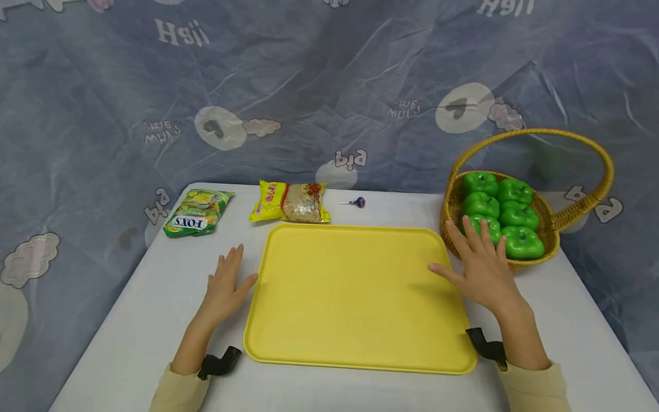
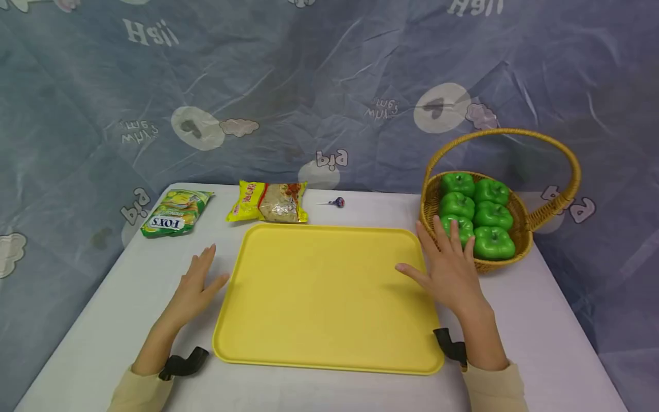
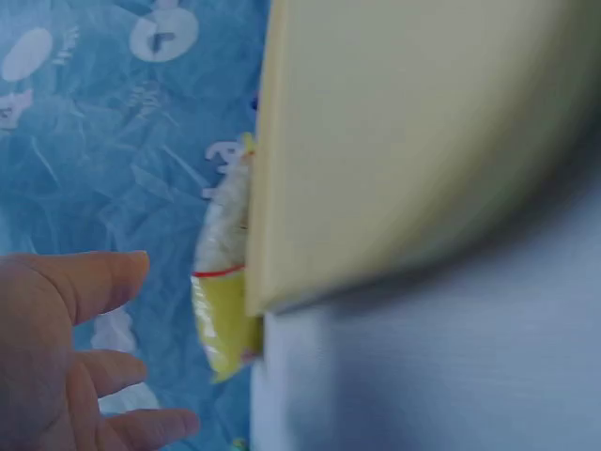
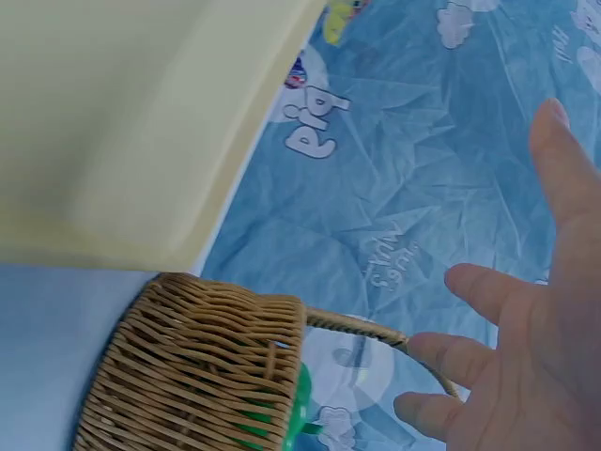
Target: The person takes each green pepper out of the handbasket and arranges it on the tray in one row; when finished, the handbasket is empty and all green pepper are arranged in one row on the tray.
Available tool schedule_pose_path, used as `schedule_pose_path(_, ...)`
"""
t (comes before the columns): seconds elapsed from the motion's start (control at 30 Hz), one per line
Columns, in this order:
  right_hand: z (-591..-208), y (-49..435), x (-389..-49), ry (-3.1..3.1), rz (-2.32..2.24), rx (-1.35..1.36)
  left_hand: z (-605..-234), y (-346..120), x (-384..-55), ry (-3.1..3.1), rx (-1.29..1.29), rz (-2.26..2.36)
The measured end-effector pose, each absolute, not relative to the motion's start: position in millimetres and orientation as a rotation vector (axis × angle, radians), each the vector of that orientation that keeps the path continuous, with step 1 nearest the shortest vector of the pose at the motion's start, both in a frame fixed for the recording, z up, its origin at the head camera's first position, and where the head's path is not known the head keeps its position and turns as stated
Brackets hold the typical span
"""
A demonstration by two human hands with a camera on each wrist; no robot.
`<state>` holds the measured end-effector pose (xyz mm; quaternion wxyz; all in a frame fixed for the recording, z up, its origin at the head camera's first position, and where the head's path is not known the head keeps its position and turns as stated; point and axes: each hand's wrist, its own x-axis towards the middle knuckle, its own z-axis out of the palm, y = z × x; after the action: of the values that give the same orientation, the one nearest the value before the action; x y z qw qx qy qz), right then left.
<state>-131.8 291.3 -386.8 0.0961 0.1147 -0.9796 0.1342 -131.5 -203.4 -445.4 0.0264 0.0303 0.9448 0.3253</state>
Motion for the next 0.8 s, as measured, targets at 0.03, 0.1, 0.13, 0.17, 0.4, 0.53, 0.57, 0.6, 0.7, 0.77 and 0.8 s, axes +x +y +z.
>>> schedule_pose_path(0.03,-385,292,-131,-2.898,0.413,0.347,-451,-205,-131,2.908,0.099,1.032)
schedule_pose_path(0.1,-382,292,-131,-2.880,0.448,0.370,-462,-207,-130,2.901,0.115,1.085)
schedule_pose_path(0.13,-381,292,-130,-2.867,0.468,0.384,-467,-208,-131,2.905,0.126,1.113)
schedule_pose_path(0.17,-380,293,-130,-2.850,0.489,0.398,-473,-208,-130,2.913,0.142,1.139)
schedule_pose_path(0.4,-375,309,-129,-2.695,0.643,0.390,-499,-205,-129,3.009,0.276,1.156)
schedule_pose_path(0.53,-374,327,-133,-2.528,0.717,0.322,-502,-202,-128,3.046,0.288,1.113)
schedule_pose_path(0.57,-374,332,-134,-2.483,0.733,0.299,-502,-202,-129,3.051,0.289,1.104)
schedule_pose_path(0.6,-374,336,-134,-2.442,0.751,0.274,-502,-202,-129,3.054,0.290,1.092)
schedule_pose_path(0.7,-374,347,-135,-2.355,0.797,0.190,-502,-202,-130,3.056,0.283,1.069)
schedule_pose_path(0.77,-374,353,-135,-2.337,0.826,0.113,-501,-203,-129,3.055,0.273,1.054)
schedule_pose_path(0.8,-374,356,-134,-2.335,0.840,0.075,-501,-203,-129,3.057,0.271,1.044)
